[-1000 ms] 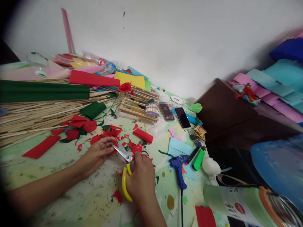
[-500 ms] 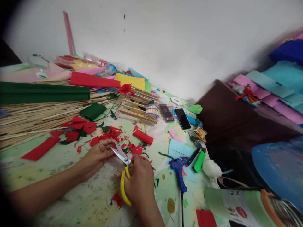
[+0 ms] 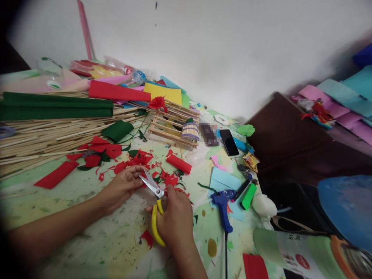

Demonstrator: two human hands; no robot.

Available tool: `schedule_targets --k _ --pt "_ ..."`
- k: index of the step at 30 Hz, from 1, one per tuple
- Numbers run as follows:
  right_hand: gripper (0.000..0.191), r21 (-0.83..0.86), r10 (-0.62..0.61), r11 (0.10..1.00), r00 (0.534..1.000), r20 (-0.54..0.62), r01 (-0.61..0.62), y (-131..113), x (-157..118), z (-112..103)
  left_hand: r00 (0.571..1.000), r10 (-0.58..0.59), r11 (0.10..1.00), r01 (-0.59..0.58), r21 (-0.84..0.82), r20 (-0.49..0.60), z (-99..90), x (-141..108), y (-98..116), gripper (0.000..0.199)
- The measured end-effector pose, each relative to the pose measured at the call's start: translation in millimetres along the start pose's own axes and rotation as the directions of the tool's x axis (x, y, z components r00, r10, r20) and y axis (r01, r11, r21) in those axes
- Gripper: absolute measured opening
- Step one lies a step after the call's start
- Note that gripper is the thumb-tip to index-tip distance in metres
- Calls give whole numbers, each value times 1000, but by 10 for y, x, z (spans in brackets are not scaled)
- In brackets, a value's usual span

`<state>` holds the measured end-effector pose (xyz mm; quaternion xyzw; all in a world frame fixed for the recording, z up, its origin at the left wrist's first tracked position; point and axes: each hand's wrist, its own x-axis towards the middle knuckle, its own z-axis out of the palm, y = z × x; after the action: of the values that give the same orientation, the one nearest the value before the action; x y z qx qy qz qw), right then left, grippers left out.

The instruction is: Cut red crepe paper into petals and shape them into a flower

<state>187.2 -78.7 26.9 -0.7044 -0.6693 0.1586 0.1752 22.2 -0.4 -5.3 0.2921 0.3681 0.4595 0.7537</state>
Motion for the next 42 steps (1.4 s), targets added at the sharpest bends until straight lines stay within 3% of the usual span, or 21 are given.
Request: schedule_targets --k 21,25,27,29,32,36,42 --pt "37 -26 -19 999 999 -26 19 21 17 27 1000 -3 999 4 -33 21 -34 8 -12 31" --pt "35 54 59 997 997 -42 -57 40 3 36 999 -33 999 32 -41 -11 -41 2 -1 29" --pt "35 192 128 974 991 -48 -117 27 3 52 999 -46 998 45 -35 -17 -37 -8 4 29" --pt "35 429 185 890 982 -35 -152 -19 21 75 999 -49 999 49 -20 -5 -27 -23 6 29" --pt "36 722 239 671 971 7 -171 -136 86 111 999 -42 999 42 18 27 -5 -49 3 29" --pt "45 843 281 502 958 52 -193 -275 191 145 997 -14 997 9 72 69 12 -74 -12 30" --pt "32 942 280 308 959 42 -131 -315 216 184 997 10 995 -18 102 75 10 -95 4 28"
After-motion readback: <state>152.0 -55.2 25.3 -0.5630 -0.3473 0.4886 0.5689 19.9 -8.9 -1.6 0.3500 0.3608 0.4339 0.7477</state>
